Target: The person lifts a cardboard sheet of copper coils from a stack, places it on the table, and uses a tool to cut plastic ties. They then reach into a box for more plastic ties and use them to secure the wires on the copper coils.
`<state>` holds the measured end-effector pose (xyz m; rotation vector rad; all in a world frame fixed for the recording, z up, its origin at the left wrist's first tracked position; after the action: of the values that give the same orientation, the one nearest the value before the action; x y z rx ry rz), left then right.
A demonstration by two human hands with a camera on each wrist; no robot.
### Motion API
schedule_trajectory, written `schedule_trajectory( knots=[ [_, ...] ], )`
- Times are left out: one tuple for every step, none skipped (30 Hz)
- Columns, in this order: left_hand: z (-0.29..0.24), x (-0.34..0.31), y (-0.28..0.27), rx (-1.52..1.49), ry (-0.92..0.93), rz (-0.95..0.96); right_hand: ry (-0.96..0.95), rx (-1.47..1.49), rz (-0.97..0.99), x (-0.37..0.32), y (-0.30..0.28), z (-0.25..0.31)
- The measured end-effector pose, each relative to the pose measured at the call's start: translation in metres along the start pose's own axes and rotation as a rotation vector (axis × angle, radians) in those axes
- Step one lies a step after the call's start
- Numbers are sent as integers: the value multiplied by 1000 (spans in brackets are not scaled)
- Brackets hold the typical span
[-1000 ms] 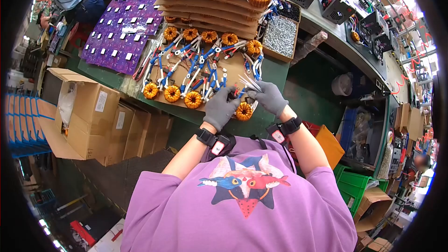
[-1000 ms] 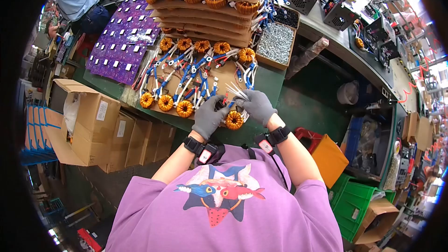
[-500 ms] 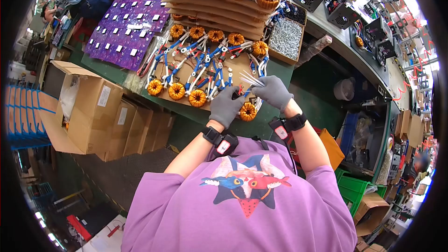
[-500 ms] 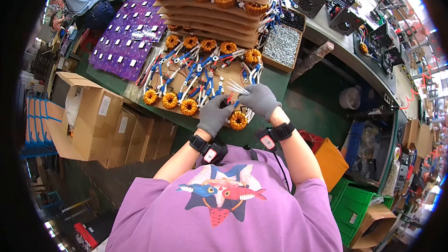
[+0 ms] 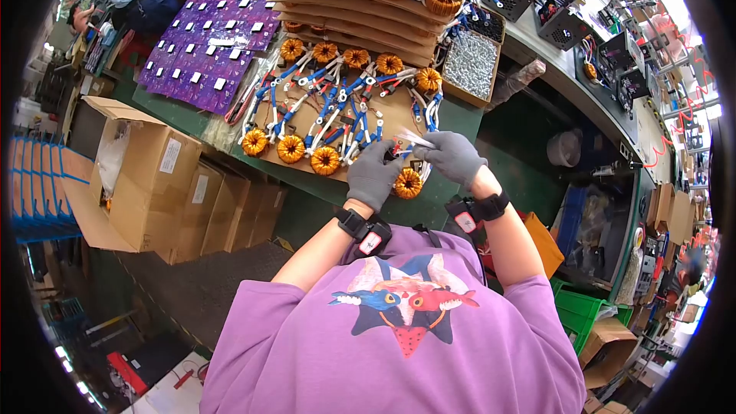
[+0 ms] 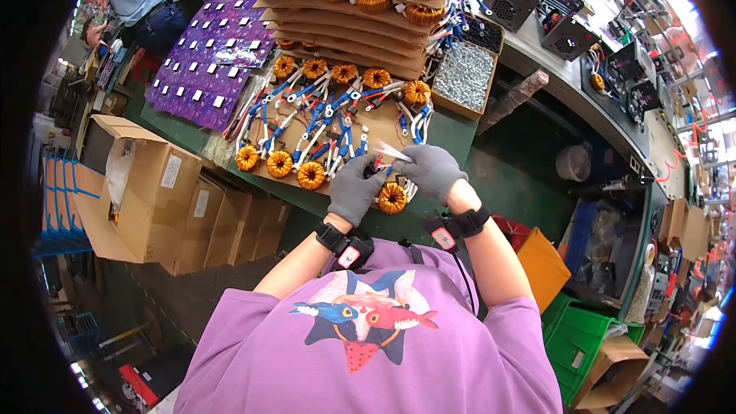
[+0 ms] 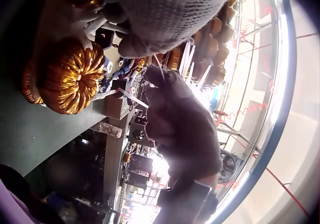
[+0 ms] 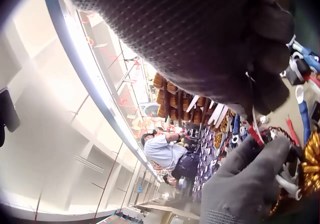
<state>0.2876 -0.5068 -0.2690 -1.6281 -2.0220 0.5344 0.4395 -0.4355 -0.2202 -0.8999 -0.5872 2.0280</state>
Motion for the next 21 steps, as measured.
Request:
schedule_trajectory(
  knots=[
    [-1, 0, 0, -1, 0, 1, 23, -40, -12, 0, 0, -1],
    [-3, 0, -1, -2, 1, 6, 48, -78, -27, -1, -1, -2],
    [-5, 0, -1, -3, 4, 11, 52, -78, -32, -1, 0, 0],
    [-6, 1, -1, -4, 8, 12, 79, -84, -33, 1, 5, 4],
    [-7, 1, -1, 22, -3, 33, 104, -88, -33, 3, 12, 9],
    [-6, 0, -1, 48, -15, 53, 130, -91, -32, 4, 18, 14],
    [-5, 0, -1, 49, -13, 55, 157, -81, -53, 3, 23, 18],
    [-3, 1, -1, 53, 0, 57, 158, -80, -55, 3, 23, 17],
    [-3, 2, -2, 56, 12, 58, 172, -76, -64, 4, 22, 15],
    [-2, 3, -5, 55, 13, 58, 186, -73, -73, 6, 22, 12],
    [-1, 4, -7, 135, 24, 111, 194, -44, -55, 10, 25, 1],
    [-5, 6, -12, 215, 35, 163, 192, -45, -55, 9, 25, -1],
    [-8, 10, -17, 214, 33, 160, 181, -13, -71, 7, 26, -2],
    [-9, 16, -20, 286, -55, 306, 169, 20, -87, 5, 26, -2],
    [-9, 18, -21, 356, -146, 451, 166, 17, -85, 2, 29, 1],
    [-6, 21, -20, 355, -147, 448, 128, -26, -144, 1, 31, 6],
    [-2, 22, -19, 326, -140, 453, 91, -66, -204, 0, 33, 10],
    [1, 23, -17, 297, -132, 460, 90, -65, -207, 2, 36, 10],
    [5, 22, -18, 297, -127, 461, 110, -53, -229, 6, 39, 5],
    [10, 18, -19, -41, -230, 449, 130, -40, -251, 10, 42, 0],
    [13, 14, -17, -382, -332, 430, 132, -40, -254, 12, 45, -6]
  ],
)
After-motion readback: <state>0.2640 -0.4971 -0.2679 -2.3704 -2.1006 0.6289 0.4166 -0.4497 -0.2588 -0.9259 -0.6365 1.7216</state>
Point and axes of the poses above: each hand's wrist, its own x-axis towards the middle knuckle, its own y-axis out of the palm, z = x × y, the point moved 3 cm from there along x, towards the middle knuckle, and after that the axes turned 8 degrees about y, right-handed, at the moved point
